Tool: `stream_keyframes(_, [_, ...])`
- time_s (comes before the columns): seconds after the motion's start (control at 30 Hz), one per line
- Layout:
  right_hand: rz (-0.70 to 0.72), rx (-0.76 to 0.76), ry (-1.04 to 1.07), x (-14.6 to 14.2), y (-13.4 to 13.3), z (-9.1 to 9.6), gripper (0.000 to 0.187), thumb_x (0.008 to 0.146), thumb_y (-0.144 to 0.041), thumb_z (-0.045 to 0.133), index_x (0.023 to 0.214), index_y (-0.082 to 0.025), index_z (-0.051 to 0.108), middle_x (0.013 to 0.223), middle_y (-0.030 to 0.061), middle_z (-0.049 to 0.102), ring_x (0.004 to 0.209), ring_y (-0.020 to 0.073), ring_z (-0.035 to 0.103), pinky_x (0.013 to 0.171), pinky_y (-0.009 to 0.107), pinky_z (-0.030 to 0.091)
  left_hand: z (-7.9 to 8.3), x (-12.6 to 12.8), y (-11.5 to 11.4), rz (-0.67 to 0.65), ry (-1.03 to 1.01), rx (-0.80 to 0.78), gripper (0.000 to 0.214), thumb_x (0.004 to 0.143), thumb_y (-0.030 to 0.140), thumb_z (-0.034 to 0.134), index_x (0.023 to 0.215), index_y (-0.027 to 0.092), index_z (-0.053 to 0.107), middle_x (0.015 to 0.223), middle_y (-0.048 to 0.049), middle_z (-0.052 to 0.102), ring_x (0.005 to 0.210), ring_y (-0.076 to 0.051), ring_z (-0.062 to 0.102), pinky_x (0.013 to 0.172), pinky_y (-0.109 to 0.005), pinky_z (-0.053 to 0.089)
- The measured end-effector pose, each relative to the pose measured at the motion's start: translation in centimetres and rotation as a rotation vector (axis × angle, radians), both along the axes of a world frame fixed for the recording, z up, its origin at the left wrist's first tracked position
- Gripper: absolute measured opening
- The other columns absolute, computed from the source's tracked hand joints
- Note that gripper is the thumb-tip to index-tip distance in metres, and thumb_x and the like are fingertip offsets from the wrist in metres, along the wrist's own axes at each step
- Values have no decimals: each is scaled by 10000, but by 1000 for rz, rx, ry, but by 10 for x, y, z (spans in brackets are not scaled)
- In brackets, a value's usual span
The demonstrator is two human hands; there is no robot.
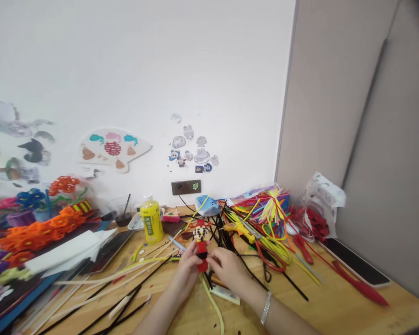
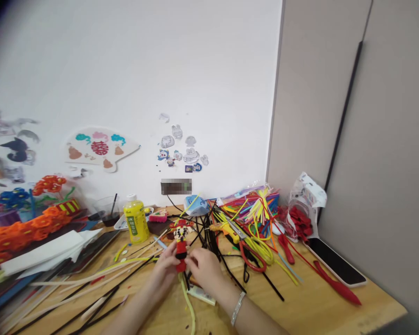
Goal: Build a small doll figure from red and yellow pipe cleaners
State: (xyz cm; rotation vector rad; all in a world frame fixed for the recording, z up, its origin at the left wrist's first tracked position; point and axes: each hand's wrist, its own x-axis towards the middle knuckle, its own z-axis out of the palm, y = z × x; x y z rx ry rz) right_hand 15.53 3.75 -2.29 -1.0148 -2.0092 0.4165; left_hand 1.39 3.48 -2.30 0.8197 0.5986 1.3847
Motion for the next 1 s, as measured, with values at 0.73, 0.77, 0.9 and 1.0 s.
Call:
stream_keyframes(0.73, [-173, 68, 246, 8, 14, -8, 333, 858, -311, 381, 555, -195, 456, 536, -12, 448, 519, 126, 398, 517, 249, 258, 9, 0, -5, 58, 44, 29, 322, 674, 318, 680, 922, 113, 665, 658, -47, 664, 586, -119, 570, 580, -215, 424])
stream_keyframes(0.77, [-191, 50, 292, 11, 18, -8, 327, 864, -318, 362, 576, -195, 456, 550, -13, 445, 528, 127, 398, 518, 246, 268, 10, -2, -4, 61, 59, 35, 323, 683, 324, 671, 923, 108, 670, 639, -46, 658, 571, -114, 561, 558, -207, 413])
stream_keyframes(0.9, [-159, 11, 370, 18, 27, -2, 302, 886, -337, 303, 714, -189, 503, 607, -13, 479, 565, 127, 433, 514, 229, 325, 5, -1, -2, 70, 114, 25, 279, 655, 309, 700, 852, 112, 693, 615, -43, 656, 534, -112, 547, 519, -207, 396])
stream_keyframes(1.0, [-117, -8, 396, 18, 25, 2, 320, 892, -357, 295, 716, -189, 502, 578, -27, 452, 548, 120, 428, 502, 221, 336, -2, 4, -2, 56, 143, 4, 268, 628, 288, 726, 849, 138, 694, 680, -55, 688, 538, -112, 553, 527, -217, 405])
